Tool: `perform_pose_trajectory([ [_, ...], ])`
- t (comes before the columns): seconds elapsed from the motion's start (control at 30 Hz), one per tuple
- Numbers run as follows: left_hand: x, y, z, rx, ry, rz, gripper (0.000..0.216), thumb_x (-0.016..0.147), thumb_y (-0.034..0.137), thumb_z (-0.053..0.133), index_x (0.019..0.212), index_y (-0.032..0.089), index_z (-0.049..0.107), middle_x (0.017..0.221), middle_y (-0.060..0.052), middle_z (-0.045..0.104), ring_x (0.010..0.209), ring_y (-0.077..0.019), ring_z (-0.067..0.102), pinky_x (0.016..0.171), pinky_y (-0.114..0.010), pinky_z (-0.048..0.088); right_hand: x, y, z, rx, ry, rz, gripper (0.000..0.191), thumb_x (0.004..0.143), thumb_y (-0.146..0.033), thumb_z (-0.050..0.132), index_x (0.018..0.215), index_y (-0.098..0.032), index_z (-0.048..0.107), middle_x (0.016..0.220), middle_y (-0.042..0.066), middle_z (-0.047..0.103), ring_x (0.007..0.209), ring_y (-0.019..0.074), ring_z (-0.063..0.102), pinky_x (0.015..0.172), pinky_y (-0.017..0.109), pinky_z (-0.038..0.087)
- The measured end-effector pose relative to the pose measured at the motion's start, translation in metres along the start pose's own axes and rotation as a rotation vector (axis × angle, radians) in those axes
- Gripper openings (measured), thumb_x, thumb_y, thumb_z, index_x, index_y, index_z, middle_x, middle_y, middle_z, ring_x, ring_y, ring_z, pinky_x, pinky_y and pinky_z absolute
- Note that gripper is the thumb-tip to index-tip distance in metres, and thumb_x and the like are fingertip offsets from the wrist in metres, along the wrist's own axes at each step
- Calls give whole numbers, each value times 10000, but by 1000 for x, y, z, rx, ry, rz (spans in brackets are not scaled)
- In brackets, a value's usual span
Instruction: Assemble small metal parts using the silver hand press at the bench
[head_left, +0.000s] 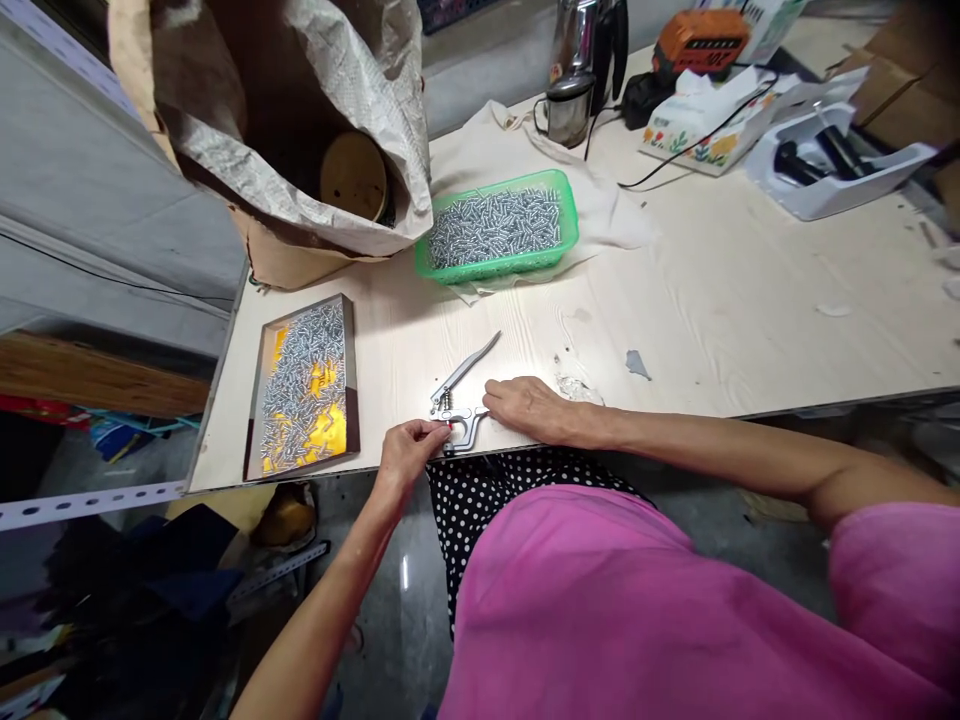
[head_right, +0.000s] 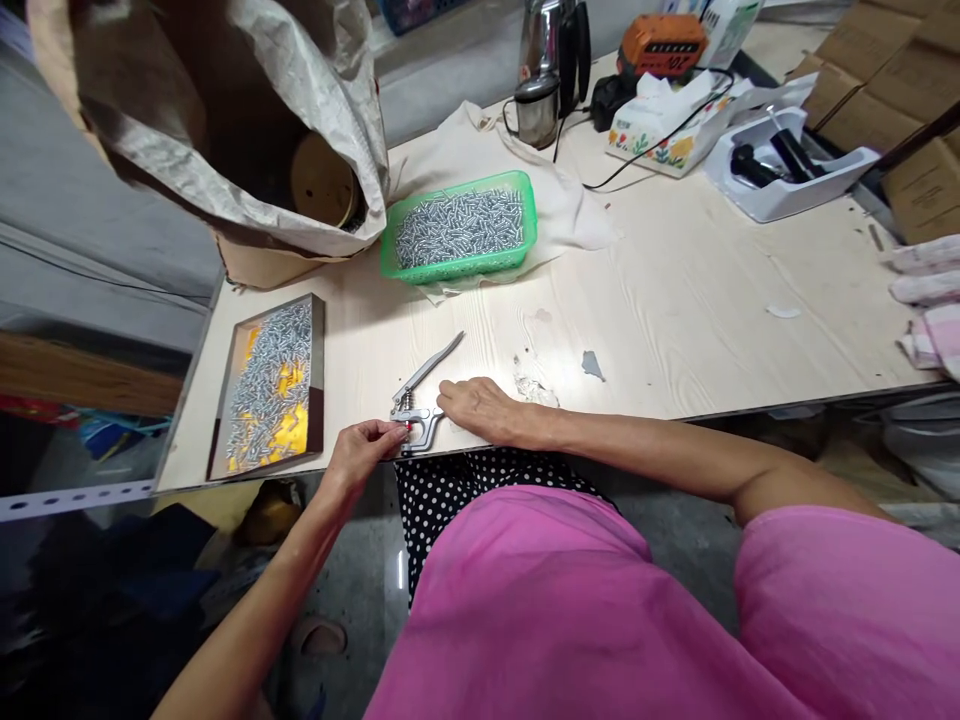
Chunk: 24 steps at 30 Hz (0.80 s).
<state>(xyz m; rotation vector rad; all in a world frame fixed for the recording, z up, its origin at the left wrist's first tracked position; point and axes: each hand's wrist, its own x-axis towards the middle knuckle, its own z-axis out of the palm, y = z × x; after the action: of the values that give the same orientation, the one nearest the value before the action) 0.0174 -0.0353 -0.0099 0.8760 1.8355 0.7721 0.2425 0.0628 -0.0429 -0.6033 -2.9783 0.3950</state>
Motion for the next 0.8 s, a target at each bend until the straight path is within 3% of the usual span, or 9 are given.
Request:
perform_pose_trajectory([
  [0.4,6,1,-3,189,-12,-86,532,475,646,843,653,156,737,552,6,600,545,-121,459,547,-266,315,2,0,11,4,75,23,280,1007,-33,375,1042,-167,618,1000,97,662,746,180,487,618,352,247],
  [0.6,8,6,-4,237,-90,-108,548,474,670,843,602,153,715,528,24,545,537,-107,414,537,-263,293,1,-2,8,48,59,35,261,996,-34,407,1057,-160,627,1007,97,664,767,185,508,617,344,272],
  [0.73,7,8,-5,249,-113,-117,564,465,686,834,608,152,723,533,28,536,549,-108,401,546,-265,287,-1,4,0,105,90,49,118,1019,-209,562,1086,-156,642,1136,129,661,930,226,565,734,345,401],
  [0.8,7,8,-5,248,-110,-122,564,453,687,832,609,156,722,535,25,541,553,-111,405,549,-267,287,-1,13,-6,93,127,42,360,976,-384,685,1230,-136,626,1348,197,600,1154,304,549,910,421,448],
])
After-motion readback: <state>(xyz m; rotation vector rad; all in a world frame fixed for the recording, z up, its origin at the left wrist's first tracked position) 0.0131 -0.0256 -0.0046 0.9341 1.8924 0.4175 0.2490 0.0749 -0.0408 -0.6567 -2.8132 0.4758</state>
